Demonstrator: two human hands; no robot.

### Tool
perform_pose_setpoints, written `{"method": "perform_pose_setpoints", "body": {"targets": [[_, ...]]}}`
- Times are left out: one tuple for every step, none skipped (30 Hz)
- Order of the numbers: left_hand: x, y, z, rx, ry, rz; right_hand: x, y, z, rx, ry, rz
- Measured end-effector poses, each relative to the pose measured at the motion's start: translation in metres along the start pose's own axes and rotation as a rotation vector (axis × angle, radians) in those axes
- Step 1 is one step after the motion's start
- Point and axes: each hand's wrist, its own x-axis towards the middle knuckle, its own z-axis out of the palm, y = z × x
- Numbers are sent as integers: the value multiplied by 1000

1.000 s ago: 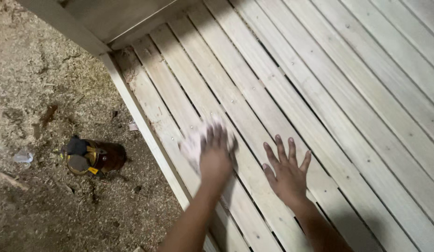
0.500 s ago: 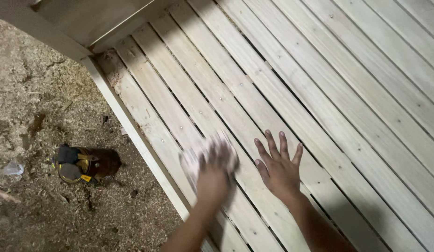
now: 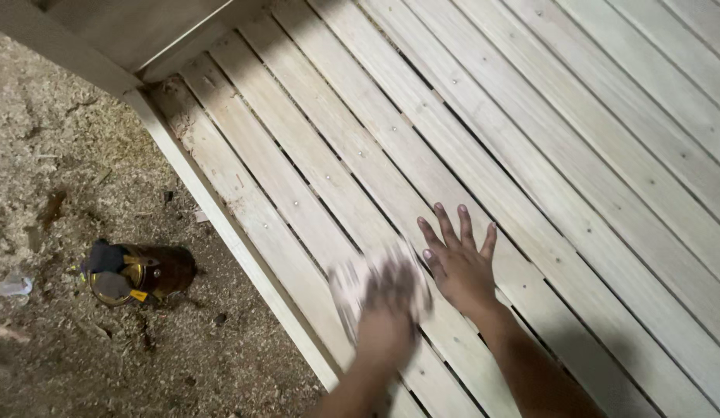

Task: The person rubs a paper-wrapped abrasive pad back and forth along the slats of a light-colored wooden slatted structure, steadying the surface with the other hand. They work along different sections of the slats, moving progressively across the boards, and at the end reach into a corner gap to continue treating the wood.

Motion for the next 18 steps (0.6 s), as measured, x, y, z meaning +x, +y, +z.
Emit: {"method": "perform_pose_setpoints", "body": {"targets": [[-15,10,8,-60,-104,35,0,0,0,-6,-6,5],[-18,5,11,-73,-236,-26,0,1,-1,-12,-19,8],[-13,-5,11,-83,-375,-84,0,1,-1,-6,-24,8],[2,-24,6,-96,-514,-144,0,2,-1,-3,-31,4],[27,-50,-3,-55,-241,-92,-1,2,0,4,-33,1],[53,-73,-14,-13,37,-39,0,3,1,5,-50,19],[77,-92,-23,-131,55,-208,0,4,2,4,-68,34],[93,-100,-31,-248,67,-379,0,5,2,6,-88,47],[99,-96,-34,-151,-51,-388,0,5,3,17,-84,44],[96,-86,-34,-54,-169,-395,0,5,3,27,-79,43],[82,-63,-30,44,-284,-407,0,6,2,38,-73,37],[56,-32,-20,-54,26,-381,-1,6,2,56,-68,28],[27,-2,-9,-310,163,-390,-2,8,0,69,-65,22],[-4,27,3,57,6,-196,-4,8,-1,85,-61,19],[-29,44,12,60,-94,-83,-7,10,-3,89,-75,15],[-40,49,16,62,-191,21,-10,12,-4,91,-89,3],[-45,44,19,88,39,-1,-14,13,-5,98,-98,-9],[-38,29,16,112,270,-16,-18,16,-6,100,-86,-24]]}}
